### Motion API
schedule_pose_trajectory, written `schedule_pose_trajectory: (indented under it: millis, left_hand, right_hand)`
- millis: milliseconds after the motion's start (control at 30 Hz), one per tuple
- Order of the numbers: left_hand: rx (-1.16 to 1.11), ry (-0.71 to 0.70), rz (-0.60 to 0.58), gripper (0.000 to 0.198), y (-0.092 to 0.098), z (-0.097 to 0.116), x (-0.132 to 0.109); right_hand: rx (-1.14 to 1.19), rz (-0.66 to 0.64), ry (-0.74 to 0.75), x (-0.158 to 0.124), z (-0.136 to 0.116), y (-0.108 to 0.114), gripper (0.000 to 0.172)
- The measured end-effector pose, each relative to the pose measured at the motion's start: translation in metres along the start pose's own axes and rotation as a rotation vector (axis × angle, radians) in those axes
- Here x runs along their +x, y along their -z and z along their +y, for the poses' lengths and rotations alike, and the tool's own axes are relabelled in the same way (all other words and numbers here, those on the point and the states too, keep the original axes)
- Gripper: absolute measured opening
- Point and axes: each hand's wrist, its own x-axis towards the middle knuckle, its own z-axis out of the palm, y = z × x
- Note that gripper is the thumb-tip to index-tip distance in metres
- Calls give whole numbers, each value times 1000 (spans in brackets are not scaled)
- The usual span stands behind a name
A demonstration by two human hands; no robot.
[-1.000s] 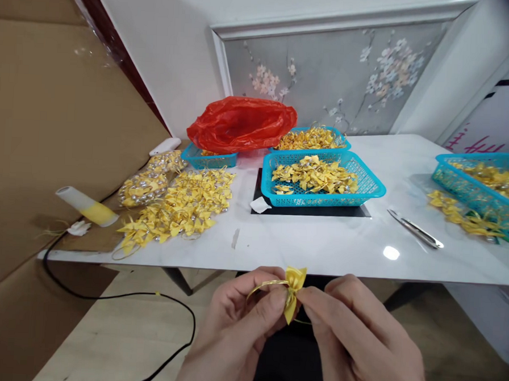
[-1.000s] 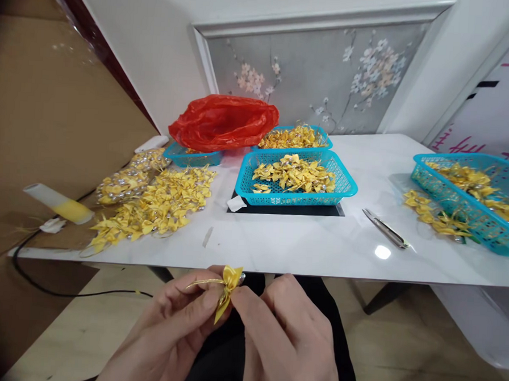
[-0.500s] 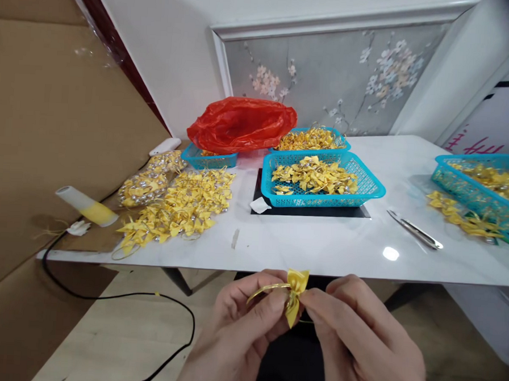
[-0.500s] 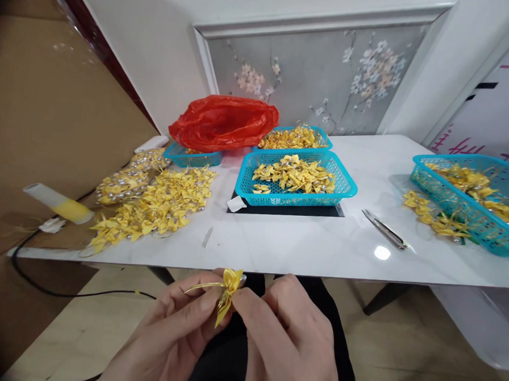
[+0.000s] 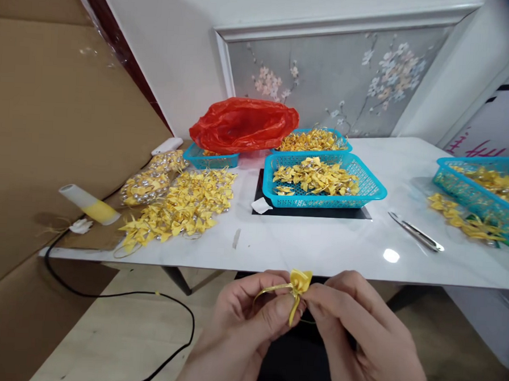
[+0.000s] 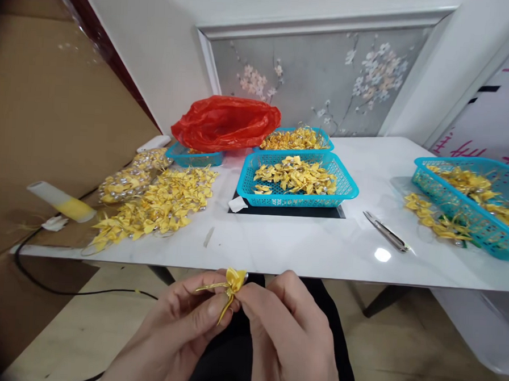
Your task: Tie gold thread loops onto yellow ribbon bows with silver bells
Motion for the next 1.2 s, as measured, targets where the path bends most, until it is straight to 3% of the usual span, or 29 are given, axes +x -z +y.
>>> schedule_pose_trajectory:
  millis: [267, 533, 700, 1200]
  left_hand:
    - [-64, 57, 27, 12, 2, 0, 1]
    - [84, -114, 41, 9, 7, -8, 2]
    - [82, -136, 48, 11, 5, -10, 2]
    - [-57, 52, -2, 9, 13, -4, 6]
  right_hand:
    - [31, -40, -25, 1, 3, 1, 28]
    - [66, -52, -52, 0, 3, 1, 27]
    - [59, -44, -49, 0, 2, 1, 24]
    - [7, -44, -25, -1, 6, 3, 25]
